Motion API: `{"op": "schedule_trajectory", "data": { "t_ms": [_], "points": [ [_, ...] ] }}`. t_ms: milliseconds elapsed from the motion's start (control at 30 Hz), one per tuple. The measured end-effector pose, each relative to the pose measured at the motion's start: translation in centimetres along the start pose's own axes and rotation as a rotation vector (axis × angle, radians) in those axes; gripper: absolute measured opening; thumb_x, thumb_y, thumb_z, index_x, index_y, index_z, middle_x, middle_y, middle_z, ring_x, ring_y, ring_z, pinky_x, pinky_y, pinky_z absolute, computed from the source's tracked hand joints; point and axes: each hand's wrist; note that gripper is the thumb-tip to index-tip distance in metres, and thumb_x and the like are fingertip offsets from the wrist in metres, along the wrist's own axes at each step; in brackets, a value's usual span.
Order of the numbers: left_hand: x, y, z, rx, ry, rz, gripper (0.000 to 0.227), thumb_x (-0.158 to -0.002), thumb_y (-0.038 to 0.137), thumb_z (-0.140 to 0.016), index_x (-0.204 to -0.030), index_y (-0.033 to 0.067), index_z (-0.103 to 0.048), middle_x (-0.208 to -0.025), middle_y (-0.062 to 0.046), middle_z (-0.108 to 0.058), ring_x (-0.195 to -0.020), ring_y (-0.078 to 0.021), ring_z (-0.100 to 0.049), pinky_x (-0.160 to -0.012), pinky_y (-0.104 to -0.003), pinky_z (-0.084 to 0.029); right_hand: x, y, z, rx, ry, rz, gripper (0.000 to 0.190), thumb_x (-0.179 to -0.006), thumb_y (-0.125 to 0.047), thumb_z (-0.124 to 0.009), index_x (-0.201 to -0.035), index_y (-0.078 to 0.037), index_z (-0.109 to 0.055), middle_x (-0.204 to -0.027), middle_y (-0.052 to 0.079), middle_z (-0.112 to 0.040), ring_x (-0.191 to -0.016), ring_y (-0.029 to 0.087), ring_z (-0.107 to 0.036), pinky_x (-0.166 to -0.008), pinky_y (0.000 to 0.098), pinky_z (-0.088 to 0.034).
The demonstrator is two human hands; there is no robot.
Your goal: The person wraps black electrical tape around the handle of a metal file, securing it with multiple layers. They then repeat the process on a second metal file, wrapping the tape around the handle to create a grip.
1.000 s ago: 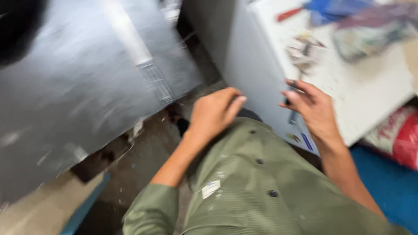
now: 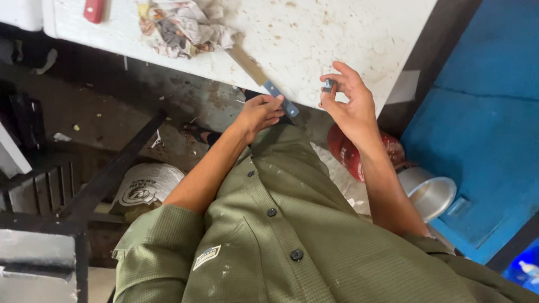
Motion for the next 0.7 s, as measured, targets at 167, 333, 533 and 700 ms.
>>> {"op": "schedule_trajectory", "data": {
  "t_ms": [167,333,533,700],
  "points": [
    [3.0,1.6,-1.3,0.316,-0.350,-0.108,0.031,-0.104,0.029,-0.060,-0.124,0.0077,-0.049,-0.126,-0.013,-0.063,-0.121,-0.0292,-0.064,-0.106,-0.045,-0.054,1.2,-0.3,0.6,-0.163,0.116,-0.010,0.053,-0.101,0.003,-0.064,-0.151,0.000,-0.046,-0.132,0.015,-0.062,-0.111,0.018,-0.063,-0.088,0.0353,-0.064],
    [8.6,4.6,-2.1,0.506,-0.446,-0.161,0.049,-0.103,0.046,-0.037,-0.128,0.0058,-0.047,-0.124,-0.021,-0.063,-0.112,-0.0338,-0.068,-0.097,-0.044,-0.057,1.7,-1.9,0.7,-0.196,0.151,0.053,0.049,-0.103,0.000,-0.062,-0.149,0.001,-0.046,-0.134,0.015,-0.061,-0.114,0.019,-0.063,-0.091,0.0374,-0.063],
    [13.1,4.9,-1.5,0.469,-0.516,-0.350,0.044,-0.117,0.034,-0.044,-0.141,-0.0024,-0.045,-0.124,-0.019,-0.061,-0.116,-0.0350,-0.066,-0.103,-0.048,-0.057,1.0,-3.3,-1.3,-0.183,0.117,0.083,0.048,-0.102,0.000,-0.061,-0.147,0.003,-0.048,-0.132,0.017,-0.062,-0.112,0.019,-0.065,-0.088,0.0369,-0.065],
    [17.9,4.5,0.0,0.658,-0.817,-0.347,0.054,-0.110,0.022,-0.055,-0.155,-0.0010,-0.037,-0.117,-0.016,-0.064,-0.117,-0.0367,-0.068,-0.100,-0.044,-0.056,-0.5,-4.6,-2.9,-0.175,0.040,0.143,0.048,-0.101,0.000,-0.062,-0.147,0.006,-0.048,-0.132,0.019,-0.063,-0.110,0.019,-0.065,-0.086,0.0358,-0.065]
  ]
}}
Point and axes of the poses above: each hand's wrist, its own x-axis away from the middle knuckle, its own z-axis out of the back of the hand, y = z × x
